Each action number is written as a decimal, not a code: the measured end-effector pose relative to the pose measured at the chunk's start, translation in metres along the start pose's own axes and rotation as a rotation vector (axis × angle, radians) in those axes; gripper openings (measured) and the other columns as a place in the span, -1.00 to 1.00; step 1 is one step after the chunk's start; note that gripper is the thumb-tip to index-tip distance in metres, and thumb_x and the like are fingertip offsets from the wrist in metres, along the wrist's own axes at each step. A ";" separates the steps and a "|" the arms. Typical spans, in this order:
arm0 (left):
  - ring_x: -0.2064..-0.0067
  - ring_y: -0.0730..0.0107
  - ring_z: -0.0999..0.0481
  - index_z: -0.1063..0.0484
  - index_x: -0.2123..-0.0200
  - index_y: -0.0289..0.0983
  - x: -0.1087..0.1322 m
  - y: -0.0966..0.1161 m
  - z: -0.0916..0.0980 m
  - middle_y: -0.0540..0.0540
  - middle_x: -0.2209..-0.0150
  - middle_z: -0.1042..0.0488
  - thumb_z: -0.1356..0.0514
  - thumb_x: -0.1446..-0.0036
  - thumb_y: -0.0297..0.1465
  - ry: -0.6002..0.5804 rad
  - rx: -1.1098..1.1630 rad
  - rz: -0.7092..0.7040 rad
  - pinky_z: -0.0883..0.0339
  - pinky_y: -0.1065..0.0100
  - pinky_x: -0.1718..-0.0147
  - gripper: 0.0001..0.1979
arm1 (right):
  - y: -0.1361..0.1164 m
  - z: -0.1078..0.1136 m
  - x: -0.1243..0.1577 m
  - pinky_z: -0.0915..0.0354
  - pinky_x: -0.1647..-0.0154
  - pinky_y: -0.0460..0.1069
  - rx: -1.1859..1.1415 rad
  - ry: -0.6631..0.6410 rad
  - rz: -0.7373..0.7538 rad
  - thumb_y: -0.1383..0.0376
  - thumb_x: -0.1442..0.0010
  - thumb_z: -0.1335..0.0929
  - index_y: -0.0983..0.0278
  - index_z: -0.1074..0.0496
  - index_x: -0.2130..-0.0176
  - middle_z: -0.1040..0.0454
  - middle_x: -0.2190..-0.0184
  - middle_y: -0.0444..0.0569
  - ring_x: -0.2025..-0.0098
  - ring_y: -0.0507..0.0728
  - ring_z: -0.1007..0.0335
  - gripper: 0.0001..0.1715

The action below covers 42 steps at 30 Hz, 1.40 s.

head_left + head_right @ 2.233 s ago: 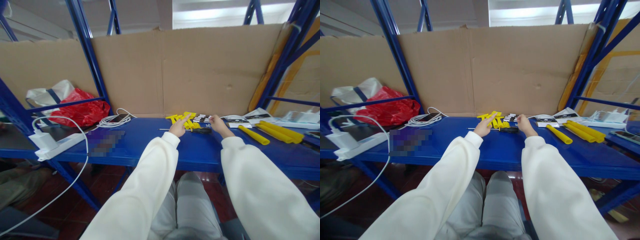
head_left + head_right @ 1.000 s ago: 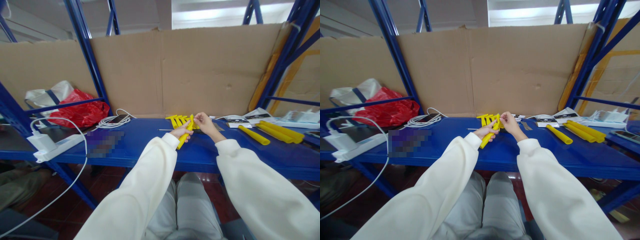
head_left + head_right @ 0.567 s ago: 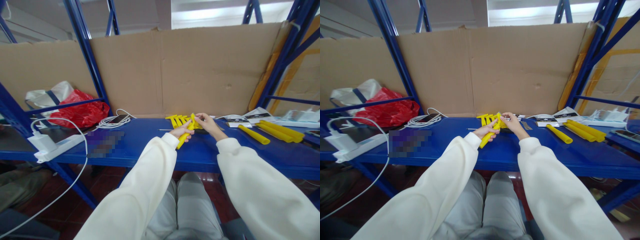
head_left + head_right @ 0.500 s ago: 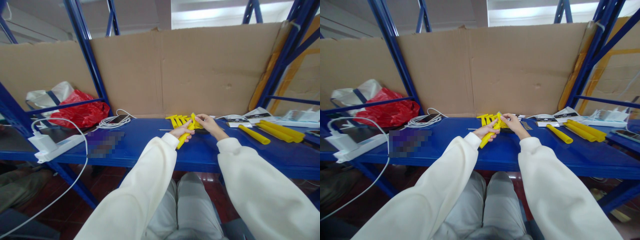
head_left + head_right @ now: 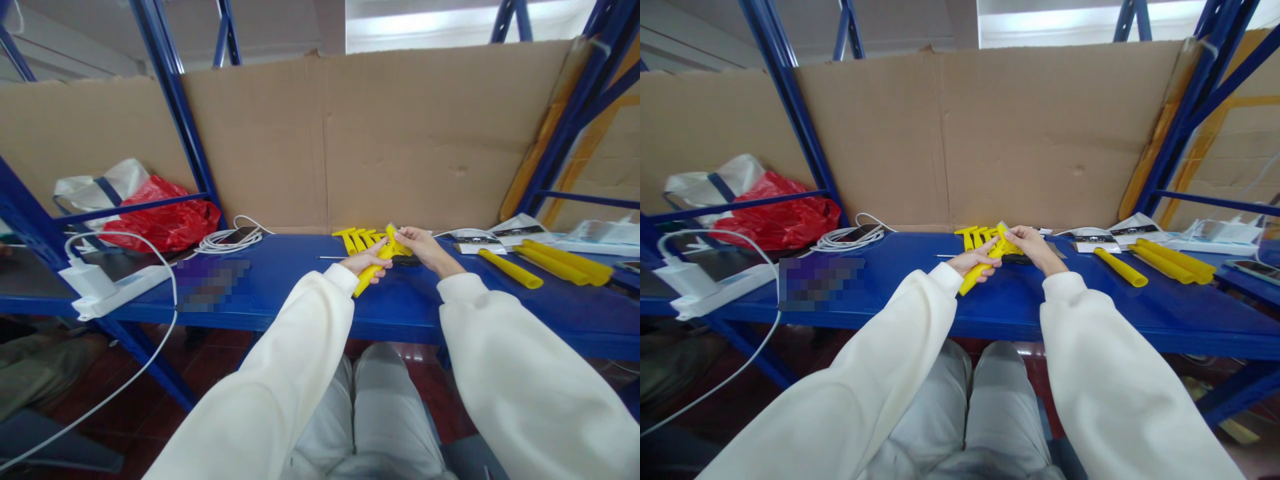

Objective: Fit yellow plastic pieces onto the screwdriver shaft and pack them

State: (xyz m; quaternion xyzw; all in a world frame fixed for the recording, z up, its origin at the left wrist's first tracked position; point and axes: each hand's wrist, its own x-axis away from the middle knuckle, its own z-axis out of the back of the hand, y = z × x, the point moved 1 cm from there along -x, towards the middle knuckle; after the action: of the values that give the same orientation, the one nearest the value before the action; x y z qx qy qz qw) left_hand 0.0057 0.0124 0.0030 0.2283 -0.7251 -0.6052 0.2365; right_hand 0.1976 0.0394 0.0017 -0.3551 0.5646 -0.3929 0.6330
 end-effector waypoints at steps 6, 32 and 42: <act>0.65 0.55 -0.26 0.30 -0.52 0.08 0.000 0.000 -0.001 0.14 0.48 -0.29 -0.13 -0.21 -0.65 0.027 0.018 0.011 -0.09 0.56 0.64 0.00 | -0.004 -0.001 0.002 -0.32 0.39 -0.06 0.002 0.001 -0.027 -0.28 0.47 -0.63 0.22 -0.47 0.46 -0.51 0.48 -0.11 0.45 0.04 -0.35 -0.20; 0.63 0.58 -0.27 0.16 -0.50 0.11 -0.006 -0.001 0.007 0.14 0.46 -0.29 -0.24 -0.14 -0.62 0.152 0.186 -0.135 -0.06 0.57 0.64 0.02 | 0.012 0.012 -0.010 -0.40 0.03 0.12 0.445 0.234 0.109 -0.45 -0.01 -0.31 0.20 -0.40 0.35 -0.55 0.30 0.05 0.13 0.24 -0.47 -0.21; 0.63 0.60 -0.19 0.08 -0.46 0.08 -0.009 -0.001 0.016 0.14 0.46 -0.24 -0.13 -0.10 -0.67 0.585 0.330 -0.179 -0.07 0.55 0.60 -0.05 | 0.008 0.054 0.002 -0.40 0.00 0.16 0.809 -0.198 -0.088 -0.09 0.25 -0.62 0.16 -0.59 0.38 -0.61 0.27 0.02 0.10 0.34 -0.52 -0.49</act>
State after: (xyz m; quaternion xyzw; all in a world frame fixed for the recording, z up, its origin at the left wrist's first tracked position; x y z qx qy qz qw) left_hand 0.0028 0.0296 -0.0007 0.4898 -0.6917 -0.4072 0.3402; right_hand 0.2520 0.0418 -0.0002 -0.1377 0.2854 -0.5738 0.7552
